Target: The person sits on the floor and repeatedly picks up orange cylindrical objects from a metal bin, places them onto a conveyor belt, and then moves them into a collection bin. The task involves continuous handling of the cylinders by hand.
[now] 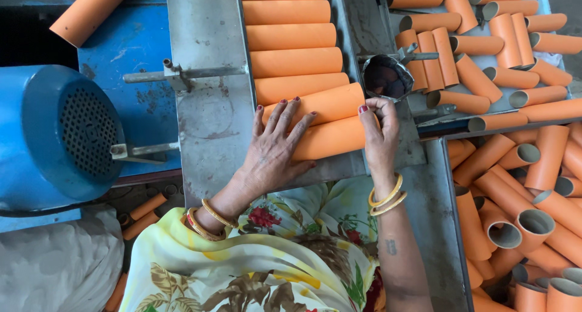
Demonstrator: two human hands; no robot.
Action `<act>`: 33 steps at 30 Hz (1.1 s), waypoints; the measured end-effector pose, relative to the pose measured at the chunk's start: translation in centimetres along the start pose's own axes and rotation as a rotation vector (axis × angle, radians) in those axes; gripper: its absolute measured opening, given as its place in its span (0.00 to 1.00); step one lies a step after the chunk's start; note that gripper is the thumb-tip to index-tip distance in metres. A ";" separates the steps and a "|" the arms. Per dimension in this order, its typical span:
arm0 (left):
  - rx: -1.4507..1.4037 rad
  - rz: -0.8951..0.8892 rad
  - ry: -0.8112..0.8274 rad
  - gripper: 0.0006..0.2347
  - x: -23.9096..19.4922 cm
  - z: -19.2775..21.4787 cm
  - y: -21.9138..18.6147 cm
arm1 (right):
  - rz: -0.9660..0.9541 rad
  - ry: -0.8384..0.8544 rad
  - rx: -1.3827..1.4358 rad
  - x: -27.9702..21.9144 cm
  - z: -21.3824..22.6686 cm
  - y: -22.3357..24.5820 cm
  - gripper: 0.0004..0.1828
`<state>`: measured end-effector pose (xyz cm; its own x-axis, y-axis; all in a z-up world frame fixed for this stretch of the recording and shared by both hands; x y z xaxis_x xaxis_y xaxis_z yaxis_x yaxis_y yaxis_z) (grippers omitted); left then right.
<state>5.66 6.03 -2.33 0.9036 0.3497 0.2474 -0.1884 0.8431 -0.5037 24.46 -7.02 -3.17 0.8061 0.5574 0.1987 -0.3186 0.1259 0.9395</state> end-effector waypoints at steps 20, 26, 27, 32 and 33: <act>0.016 0.040 -0.007 0.35 -0.1 -0.3 0.3 | 0.489 0.216 -0.884 0.0 -2.2 5.1 0.18; 0.047 0.062 0.009 0.31 -0.1 -0.9 0.8 | 0.540 0.299 -0.948 0.4 -3.7 4.0 0.19; 0.060 0.064 0.013 0.31 0.0 -1.0 0.9 | 0.536 0.295 -0.952 0.7 -3.7 3.9 0.18; 0.099 0.076 -0.005 0.30 1.0 -1.2 1.6 | 0.531 0.241 -0.925 0.9 -3.4 4.1 0.18; 0.108 0.083 -0.005 0.30 1.3 -1.3 1.8 | 0.523 0.241 -0.924 0.9 -3.4 4.0 0.18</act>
<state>6.96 7.49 -4.05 0.8811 0.4221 0.2131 -0.3030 0.8500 -0.4309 22.27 -3.23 -0.19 0.3751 0.8549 0.3583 -0.9268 0.3390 0.1614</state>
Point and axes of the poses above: each hand's wrist, its own x-axis towards the middle knuckle, its own z-axis out of the back of the hand, y = z × x, the point moved 8 cm from there along x, towards the middle knuckle, and after that the axes turned 2 degrees about z, right-handed, at the moved point
